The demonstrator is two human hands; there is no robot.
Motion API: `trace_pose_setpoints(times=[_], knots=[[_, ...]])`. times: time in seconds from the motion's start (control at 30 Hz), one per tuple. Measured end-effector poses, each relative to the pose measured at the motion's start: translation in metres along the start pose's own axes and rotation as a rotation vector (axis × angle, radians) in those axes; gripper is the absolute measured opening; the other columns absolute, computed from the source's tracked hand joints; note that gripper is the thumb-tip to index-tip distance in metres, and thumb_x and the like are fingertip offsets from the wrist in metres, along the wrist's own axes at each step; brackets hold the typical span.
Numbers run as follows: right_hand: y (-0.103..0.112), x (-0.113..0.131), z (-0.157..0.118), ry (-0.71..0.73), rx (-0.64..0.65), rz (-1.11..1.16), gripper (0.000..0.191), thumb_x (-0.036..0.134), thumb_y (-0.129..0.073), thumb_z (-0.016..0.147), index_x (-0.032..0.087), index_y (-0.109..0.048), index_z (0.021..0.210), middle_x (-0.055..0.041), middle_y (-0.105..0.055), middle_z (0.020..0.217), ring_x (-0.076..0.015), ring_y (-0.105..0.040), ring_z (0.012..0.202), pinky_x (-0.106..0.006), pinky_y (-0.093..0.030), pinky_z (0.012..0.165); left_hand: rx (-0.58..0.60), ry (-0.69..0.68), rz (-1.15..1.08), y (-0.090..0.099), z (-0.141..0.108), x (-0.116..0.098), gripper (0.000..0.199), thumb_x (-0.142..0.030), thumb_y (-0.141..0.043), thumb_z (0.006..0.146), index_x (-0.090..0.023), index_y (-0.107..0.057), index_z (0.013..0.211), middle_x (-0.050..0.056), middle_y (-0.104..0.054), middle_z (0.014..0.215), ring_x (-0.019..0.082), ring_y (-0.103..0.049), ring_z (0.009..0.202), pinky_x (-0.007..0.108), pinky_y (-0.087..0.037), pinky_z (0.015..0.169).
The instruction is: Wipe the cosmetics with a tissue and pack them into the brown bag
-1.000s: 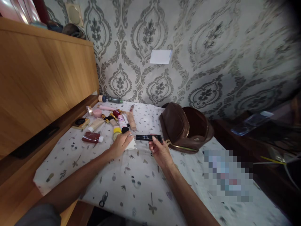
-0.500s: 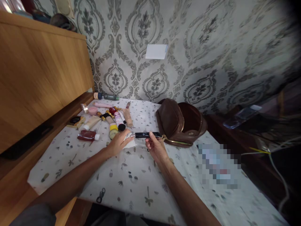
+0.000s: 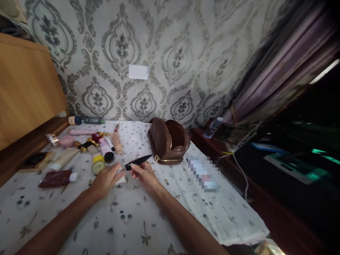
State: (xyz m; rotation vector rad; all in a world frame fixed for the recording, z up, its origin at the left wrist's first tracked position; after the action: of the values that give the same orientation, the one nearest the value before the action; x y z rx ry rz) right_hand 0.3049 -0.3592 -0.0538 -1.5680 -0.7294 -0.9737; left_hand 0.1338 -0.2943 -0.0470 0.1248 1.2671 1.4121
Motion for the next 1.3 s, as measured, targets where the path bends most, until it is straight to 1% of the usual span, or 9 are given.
trace_pose_setpoints(times=[0.27, 0.4, 0.5, 0.67, 0.77, 0.93, 1.0, 1.13, 1.3], knots=[[0.0, -0.004, 0.002, 0.088, 0.039, -0.187, 0.043, 0.052, -0.088, 0.057, 0.015, -0.066, 0.061, 0.0021, -0.064, 0.051, -0.0067, -0.05, 0.036, -0.02, -0.035, 0.038, 0.009, -0.129, 0.173, -0.01, -0.003, -0.001, 0.02, -0.033, -0.04, 0.1, -0.023, -0.051, 0.087, 0.0, -0.066, 0.072, 0.019, -0.065, 0.064, 0.027, -0.042, 0.058], [0.0, -0.006, 0.002, 0.09, 0.052, -0.218, 0.044, 0.053, -0.087, 0.059, 0.015, -0.064, 0.063, 0.0028, -0.062, 0.051, -0.0065, -0.049, 0.037, -0.019, -0.037, 0.039, 0.058, -0.081, 0.189, -0.011, -0.002, -0.004, 0.023, -0.036, -0.04, 0.101, -0.022, -0.052, 0.087, 0.002, -0.067, 0.074, 0.02, -0.067, 0.069, 0.028, -0.045, 0.061], [-0.002, -0.008, 0.001, 0.108, 0.089, -0.193, 0.041, 0.05, -0.088, 0.06, 0.015, -0.068, 0.072, 0.0032, -0.062, 0.055, -0.0068, -0.05, 0.041, -0.02, -0.04, 0.043, 0.067, -0.006, 0.09, -0.009, -0.002, -0.007, 0.021, -0.037, -0.04, 0.101, -0.021, -0.053, 0.101, 0.004, -0.07, 0.082, 0.022, -0.07, 0.077, 0.029, -0.049, 0.067], [-0.006, -0.008, -0.002, 0.148, 0.101, -0.196, 0.036, 0.046, -0.086, 0.066, 0.017, -0.069, 0.081, 0.0022, -0.062, 0.064, -0.0085, -0.053, 0.053, -0.022, -0.043, 0.053, -0.024, 0.085, -0.091, -0.009, -0.003, -0.01, 0.03, -0.038, -0.039, 0.1, -0.019, -0.047, 0.121, 0.006, -0.072, 0.094, 0.024, -0.071, 0.086, 0.033, -0.053, 0.075], [-0.008, -0.007, -0.002, 0.199, 0.122, -0.261, 0.038, 0.051, -0.082, 0.07, 0.019, -0.066, 0.081, 0.0012, -0.061, 0.069, -0.0097, -0.05, 0.059, -0.024, -0.045, 0.057, -0.04, 0.116, -0.038, -0.011, -0.004, -0.01, 0.03, -0.038, -0.04, 0.099, -0.019, -0.048, 0.12, 0.007, -0.071, 0.094, 0.026, -0.071, 0.085, 0.036, -0.053, 0.075], [-0.01, -0.016, -0.006, 0.236, 0.251, -0.424, 0.041, 0.053, -0.073, 0.078, 0.02, -0.061, 0.099, -0.0015, -0.062, 0.084, -0.0136, -0.055, 0.07, -0.026, -0.048, 0.062, -0.061, 0.087, 0.045, -0.01, -0.004, -0.011, 0.028, -0.038, -0.038, 0.1, -0.019, -0.049, 0.117, 0.009, -0.071, 0.095, 0.026, -0.071, 0.088, 0.036, -0.053, 0.077], [-0.011, -0.022, -0.009, 0.222, 0.306, -0.506, 0.035, 0.048, -0.07, 0.082, 0.019, -0.058, 0.097, -0.0012, -0.061, 0.084, -0.0148, -0.056, 0.073, -0.027, -0.048, 0.064, -0.078, 0.094, 0.061, -0.009, -0.004, -0.01, 0.027, -0.039, -0.039, 0.1, -0.019, -0.049, 0.116, 0.009, -0.071, 0.095, 0.026, -0.071, 0.088, 0.036, -0.053, 0.077], [-0.015, -0.029, -0.016, 0.12, 0.41, -0.605, 0.024, 0.039, -0.062, 0.086, 0.019, -0.051, 0.093, 0.0008, -0.057, 0.08, -0.0134, -0.054, 0.065, -0.028, -0.047, 0.061, -0.117, 0.106, 0.038, -0.007, -0.004, -0.011, 0.032, -0.043, -0.045, 0.098, -0.02, -0.047, 0.12, 0.01, -0.071, 0.101, 0.028, -0.07, 0.092, 0.039, -0.054, 0.08], [-0.02, -0.019, -0.024, 0.148, 0.487, -0.778, 0.018, 0.031, -0.059, 0.085, 0.018, -0.053, 0.096, 0.0041, -0.049, 0.073, -0.0119, -0.044, 0.065, -0.025, -0.036, 0.059, -0.296, 0.083, -0.114, 0.008, -0.001, -0.018, 0.043, -0.038, -0.054, 0.093, -0.02, -0.045, 0.131, 0.011, -0.067, 0.121, 0.026, -0.065, 0.108, 0.037, -0.05, 0.092]])
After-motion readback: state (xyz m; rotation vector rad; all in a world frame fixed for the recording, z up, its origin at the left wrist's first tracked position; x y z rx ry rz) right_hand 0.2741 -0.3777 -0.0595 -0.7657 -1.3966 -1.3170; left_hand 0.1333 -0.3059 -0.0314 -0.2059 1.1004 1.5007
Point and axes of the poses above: each hand's wrist, its own z-axis towards the middle knuckle, its own y-axis out of the back of the hand, x = y × z, the point moved 1 cm from there along z, towards the middle knuckle
